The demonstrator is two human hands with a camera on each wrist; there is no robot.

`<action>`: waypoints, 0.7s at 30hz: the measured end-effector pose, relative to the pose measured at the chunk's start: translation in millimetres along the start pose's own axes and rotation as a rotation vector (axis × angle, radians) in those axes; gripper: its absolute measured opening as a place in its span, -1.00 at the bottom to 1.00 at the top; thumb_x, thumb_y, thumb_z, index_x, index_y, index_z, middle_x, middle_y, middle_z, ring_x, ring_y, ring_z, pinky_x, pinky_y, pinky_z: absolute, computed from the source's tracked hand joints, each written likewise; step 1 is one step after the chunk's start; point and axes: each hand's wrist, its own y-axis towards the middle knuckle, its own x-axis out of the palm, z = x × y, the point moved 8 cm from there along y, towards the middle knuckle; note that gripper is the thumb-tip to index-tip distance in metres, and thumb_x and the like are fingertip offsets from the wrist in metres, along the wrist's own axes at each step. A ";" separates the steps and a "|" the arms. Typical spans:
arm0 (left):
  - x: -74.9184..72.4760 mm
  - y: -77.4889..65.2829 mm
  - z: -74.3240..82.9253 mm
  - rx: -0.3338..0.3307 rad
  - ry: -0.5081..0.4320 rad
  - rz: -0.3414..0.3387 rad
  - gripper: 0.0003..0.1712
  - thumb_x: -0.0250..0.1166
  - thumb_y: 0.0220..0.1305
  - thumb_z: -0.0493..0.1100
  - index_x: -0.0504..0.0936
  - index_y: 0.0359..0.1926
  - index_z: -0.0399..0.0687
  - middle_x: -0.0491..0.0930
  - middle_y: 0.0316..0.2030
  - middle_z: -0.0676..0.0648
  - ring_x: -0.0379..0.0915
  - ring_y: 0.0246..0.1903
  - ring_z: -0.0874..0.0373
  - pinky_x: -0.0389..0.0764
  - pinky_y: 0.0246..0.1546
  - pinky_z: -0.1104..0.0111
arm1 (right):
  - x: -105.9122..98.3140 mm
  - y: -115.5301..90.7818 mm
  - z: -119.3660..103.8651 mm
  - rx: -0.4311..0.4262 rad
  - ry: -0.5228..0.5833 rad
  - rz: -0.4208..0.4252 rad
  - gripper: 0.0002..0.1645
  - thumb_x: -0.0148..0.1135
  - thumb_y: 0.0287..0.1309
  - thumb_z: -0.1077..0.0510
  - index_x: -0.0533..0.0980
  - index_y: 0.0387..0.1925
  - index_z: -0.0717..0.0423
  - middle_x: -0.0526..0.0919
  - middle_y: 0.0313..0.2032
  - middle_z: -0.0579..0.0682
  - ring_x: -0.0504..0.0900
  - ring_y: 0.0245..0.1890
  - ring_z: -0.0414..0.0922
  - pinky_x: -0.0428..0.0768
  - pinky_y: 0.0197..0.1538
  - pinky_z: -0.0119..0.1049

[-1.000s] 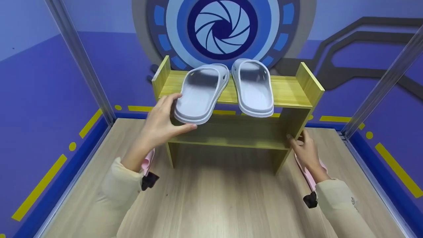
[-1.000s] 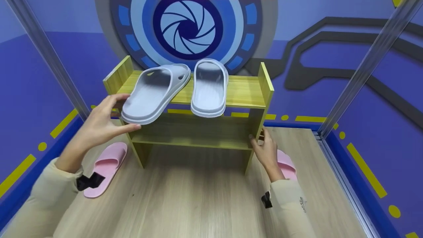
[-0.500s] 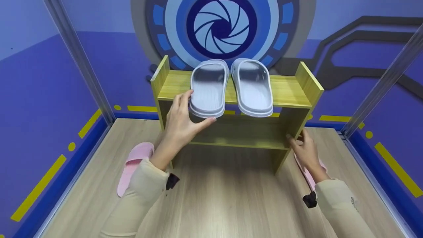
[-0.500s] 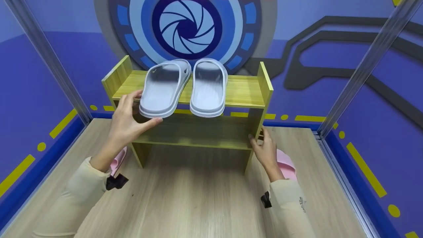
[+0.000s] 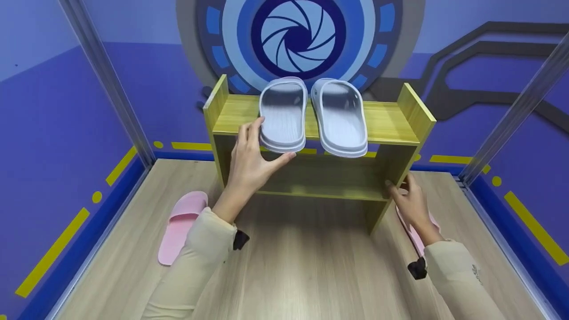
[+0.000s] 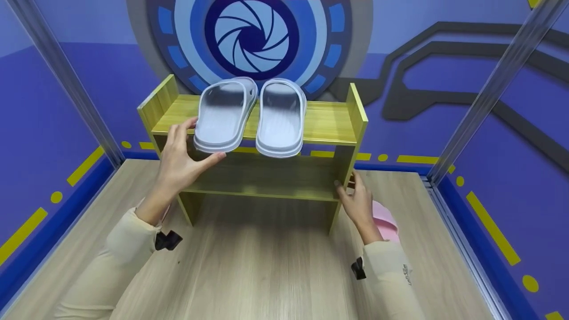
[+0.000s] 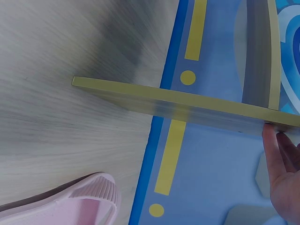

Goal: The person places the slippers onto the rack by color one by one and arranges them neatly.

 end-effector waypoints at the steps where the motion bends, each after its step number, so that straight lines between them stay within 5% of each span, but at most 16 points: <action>1: 0.7 0.3 -0.1 0.001 0.000 0.000 0.02 0.34 -0.24 0.30 0.23 0.19 -0.16 0.26 -0.03 -0.13 0.28 -0.14 0.05 0.38 -0.16 0.21 | -0.1 0.2 0.1 0.000 -0.003 0.002 -0.49 0.15 0.09 0.04 0.31 0.03 0.19 0.50 -0.15 0.15 0.50 -0.16 0.01 0.44 -0.37 -0.59; 11: -1.8 -0.7 -1.8 0.033 -0.020 0.025 0.05 0.29 -0.24 0.37 0.21 0.20 -0.13 0.27 -0.04 -0.12 0.29 -0.16 0.06 0.39 -0.22 0.23 | -1.4 0.4 2.0 0.007 -0.015 0.002 -0.47 0.14 0.10 0.02 0.31 0.06 0.17 0.50 -0.14 0.13 0.49 -0.16 -0.01 0.44 -0.35 -0.57; 16: -14.2 -8.5 -2.3 0.140 -0.071 0.130 -0.01 0.31 -0.20 0.31 0.25 0.18 -0.16 0.30 -0.04 -0.12 0.30 -0.14 0.08 0.36 -0.19 0.27 | -1.3 -0.1 0.1 -0.005 -0.035 0.005 -0.48 0.15 0.09 0.01 0.31 0.04 0.17 0.51 -0.16 0.15 0.51 -0.17 0.01 0.43 -0.37 -0.59; 21: -27.3 -22.7 -14.0 0.241 -0.220 0.213 -0.20 0.39 -0.12 0.03 0.30 0.11 -0.23 0.33 -0.06 -0.14 0.28 -0.13 0.05 0.33 -0.12 0.27 | -0.8 -0.2 -2.0 -0.015 -0.022 0.010 -0.48 0.16 0.08 0.03 0.32 0.04 0.19 0.52 -0.17 0.18 0.51 -0.18 0.03 0.43 -0.39 -0.60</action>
